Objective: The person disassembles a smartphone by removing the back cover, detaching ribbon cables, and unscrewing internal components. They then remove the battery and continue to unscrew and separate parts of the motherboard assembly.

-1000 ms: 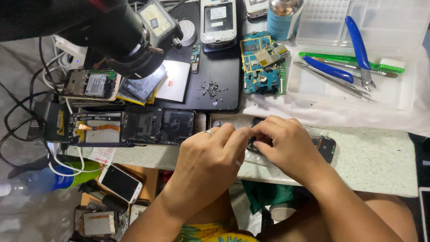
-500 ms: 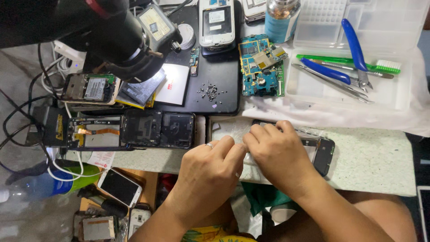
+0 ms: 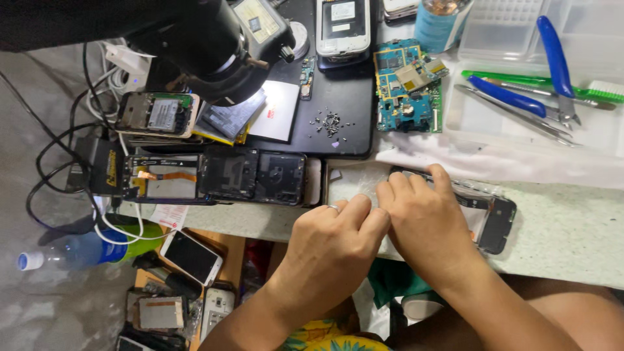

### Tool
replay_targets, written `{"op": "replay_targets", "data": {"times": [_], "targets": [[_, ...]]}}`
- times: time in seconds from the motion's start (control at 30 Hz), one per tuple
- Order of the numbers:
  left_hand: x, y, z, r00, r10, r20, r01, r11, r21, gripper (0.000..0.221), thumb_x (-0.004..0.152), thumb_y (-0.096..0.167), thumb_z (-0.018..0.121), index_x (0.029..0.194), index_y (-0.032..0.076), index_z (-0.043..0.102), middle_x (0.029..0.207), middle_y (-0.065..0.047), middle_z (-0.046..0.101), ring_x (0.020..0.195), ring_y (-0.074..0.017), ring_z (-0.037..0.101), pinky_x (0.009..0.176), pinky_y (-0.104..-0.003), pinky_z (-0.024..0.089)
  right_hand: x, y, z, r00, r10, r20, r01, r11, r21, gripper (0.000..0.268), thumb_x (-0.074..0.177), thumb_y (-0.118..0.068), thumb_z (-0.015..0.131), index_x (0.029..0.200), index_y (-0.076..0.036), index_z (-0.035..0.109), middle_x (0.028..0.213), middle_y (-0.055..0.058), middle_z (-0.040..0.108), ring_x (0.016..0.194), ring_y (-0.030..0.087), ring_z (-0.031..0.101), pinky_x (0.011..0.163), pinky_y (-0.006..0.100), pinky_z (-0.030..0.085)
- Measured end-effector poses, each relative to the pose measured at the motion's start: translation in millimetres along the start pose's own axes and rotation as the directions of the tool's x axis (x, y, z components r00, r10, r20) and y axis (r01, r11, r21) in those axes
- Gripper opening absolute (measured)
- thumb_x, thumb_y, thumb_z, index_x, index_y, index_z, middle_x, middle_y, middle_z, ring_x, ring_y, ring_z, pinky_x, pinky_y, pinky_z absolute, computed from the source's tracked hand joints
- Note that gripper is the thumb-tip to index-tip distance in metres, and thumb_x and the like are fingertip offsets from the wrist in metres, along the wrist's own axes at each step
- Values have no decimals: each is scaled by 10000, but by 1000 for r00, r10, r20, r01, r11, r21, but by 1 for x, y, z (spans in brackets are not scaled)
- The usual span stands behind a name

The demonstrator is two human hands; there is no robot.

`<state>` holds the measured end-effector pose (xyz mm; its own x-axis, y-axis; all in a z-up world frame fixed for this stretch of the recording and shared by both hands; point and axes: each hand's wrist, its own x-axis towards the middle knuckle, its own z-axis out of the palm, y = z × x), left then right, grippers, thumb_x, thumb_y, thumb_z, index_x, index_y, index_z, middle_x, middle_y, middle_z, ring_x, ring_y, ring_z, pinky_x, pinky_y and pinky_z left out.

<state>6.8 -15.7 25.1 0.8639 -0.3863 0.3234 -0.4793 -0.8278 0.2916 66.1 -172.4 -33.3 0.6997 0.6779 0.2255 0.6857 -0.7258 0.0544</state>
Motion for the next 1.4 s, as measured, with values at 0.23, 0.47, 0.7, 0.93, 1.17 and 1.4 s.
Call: {"op": "replay_targets", "data": {"times": [0.23,0.47,0.7,0.93,1.17,1.4], "targets": [[-3,1,-1,1000,-2,-13,2,1000,-13,83,853,66,626,916,64,572,823,-73,548,722,-240,616,584,-359,477,-1,9,9,999,-37,9,36,997,61,56,818,-190,630,857,-151,622,820,17,615,862,207,650,964,479,407],[-4,0,-2,1000,-4,-7,4,1000,-15,77,849,73,627,887,77,560,823,-75,539,722,-246,613,589,-364,478,12,27,11,994,23,-108,18,929,371,128,887,-252,689,939,-144,645,854,18,656,869,224,636,938,481,389],[-4,-1,-3,999,-8,-31,7,999,-31,73,849,71,623,870,86,554,824,-71,531,714,-242,601,607,-364,481,90,25,16,953,23,-301,112,899,424,102,953,-223,718,990,-148,660,932,2,677,880,226,667,843,427,378],[-5,5,-1,1000,9,-23,-9,1000,9,69,867,79,623,862,89,555,828,-63,536,712,-224,599,595,-355,468,109,20,9,935,68,-348,82,913,399,138,960,-274,776,925,-166,697,826,-7,665,766,224,649,807,423,386],[-4,0,-4,1000,13,3,-13,1000,10,83,832,71,633,849,96,555,826,-66,548,702,-240,604,583,-365,470,37,55,-24,935,335,117,-340,750,567,230,970,-348,736,958,-121,702,924,6,712,786,213,684,769,411,503],[-6,-7,-3,999,-48,-20,46,993,-113,140,834,30,681,930,66,587,843,-67,575,773,-257,649,654,-391,523,-27,62,-11,982,90,163,-143,927,346,848,595,-526,828,1308,-117,621,1194,106,598,1129,340,556,957,456,452]]}}
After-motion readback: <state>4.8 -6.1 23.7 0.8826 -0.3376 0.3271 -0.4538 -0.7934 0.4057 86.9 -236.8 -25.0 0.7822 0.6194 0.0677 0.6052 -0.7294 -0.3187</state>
